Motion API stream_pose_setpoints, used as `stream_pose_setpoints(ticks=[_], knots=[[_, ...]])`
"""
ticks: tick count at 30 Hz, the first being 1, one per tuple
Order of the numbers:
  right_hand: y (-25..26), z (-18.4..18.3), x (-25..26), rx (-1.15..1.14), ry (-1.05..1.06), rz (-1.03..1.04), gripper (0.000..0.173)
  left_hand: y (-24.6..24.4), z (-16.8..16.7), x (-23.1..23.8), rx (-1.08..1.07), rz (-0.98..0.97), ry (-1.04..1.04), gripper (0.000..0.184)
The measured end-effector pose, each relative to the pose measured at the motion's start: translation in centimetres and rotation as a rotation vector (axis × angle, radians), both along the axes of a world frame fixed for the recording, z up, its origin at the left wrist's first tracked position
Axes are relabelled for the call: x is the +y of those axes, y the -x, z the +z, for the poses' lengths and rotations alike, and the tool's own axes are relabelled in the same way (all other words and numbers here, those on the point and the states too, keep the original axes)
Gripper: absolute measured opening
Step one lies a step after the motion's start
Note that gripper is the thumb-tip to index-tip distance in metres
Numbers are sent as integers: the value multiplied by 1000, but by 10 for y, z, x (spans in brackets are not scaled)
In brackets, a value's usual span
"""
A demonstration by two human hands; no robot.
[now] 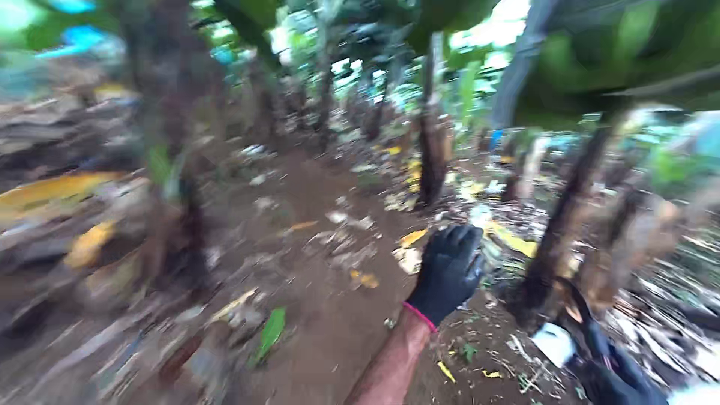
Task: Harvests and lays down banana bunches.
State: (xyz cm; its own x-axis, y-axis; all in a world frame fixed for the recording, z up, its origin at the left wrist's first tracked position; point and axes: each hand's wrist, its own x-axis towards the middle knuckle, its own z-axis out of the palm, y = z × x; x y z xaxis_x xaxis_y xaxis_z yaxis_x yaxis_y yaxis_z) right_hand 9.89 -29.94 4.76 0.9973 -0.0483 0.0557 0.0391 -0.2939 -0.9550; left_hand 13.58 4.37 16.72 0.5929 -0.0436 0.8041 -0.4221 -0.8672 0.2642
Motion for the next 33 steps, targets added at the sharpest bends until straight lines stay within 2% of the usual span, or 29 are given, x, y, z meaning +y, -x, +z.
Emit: stream_pose_setpoints(ticks=[3, 6, 9, 12, 13, 16, 22, 29, 31, 33], knots=[[-25, 65, -35, -262, 215, -150, 59, -39, 72, -56, -183, -96, -151, 37], [-53, 113, -56, -571, 447, -203, 56, -86, 120, -90, -321, -122, -308, 33], [-89, 157, -57, -760, 631, -194, 52, -136, 157, -103, -293, -69, -467, 42], [-125, 193, -49, -891, 720, -167, 50, -165, 186, -104, -200, 67, -555, 60], [-136, 205, -45, -922, 748, -160, 50, -176, 193, -103, -204, 110, -545, 55], [-160, 235, -30, -997, 856, -179, 47, -192, 200, -97, -282, 107, -484, 35], [-190, 253, -24, -1031, 1029, -304, 44, -167, 209, -93, -228, 118, -632, 39], [-137, 279, -11, -927, 1257, -384, 37, -137, 207, -96, -211, 72, -640, 46], [-120, 299, 2, -838, 1321, -355, 29, -129, 205, -96, -210, 89, -656, 41], [-98, 319, 1, -693, 1401, -266, 34, -118, 199, -100, -213, 107, -661, 37]])
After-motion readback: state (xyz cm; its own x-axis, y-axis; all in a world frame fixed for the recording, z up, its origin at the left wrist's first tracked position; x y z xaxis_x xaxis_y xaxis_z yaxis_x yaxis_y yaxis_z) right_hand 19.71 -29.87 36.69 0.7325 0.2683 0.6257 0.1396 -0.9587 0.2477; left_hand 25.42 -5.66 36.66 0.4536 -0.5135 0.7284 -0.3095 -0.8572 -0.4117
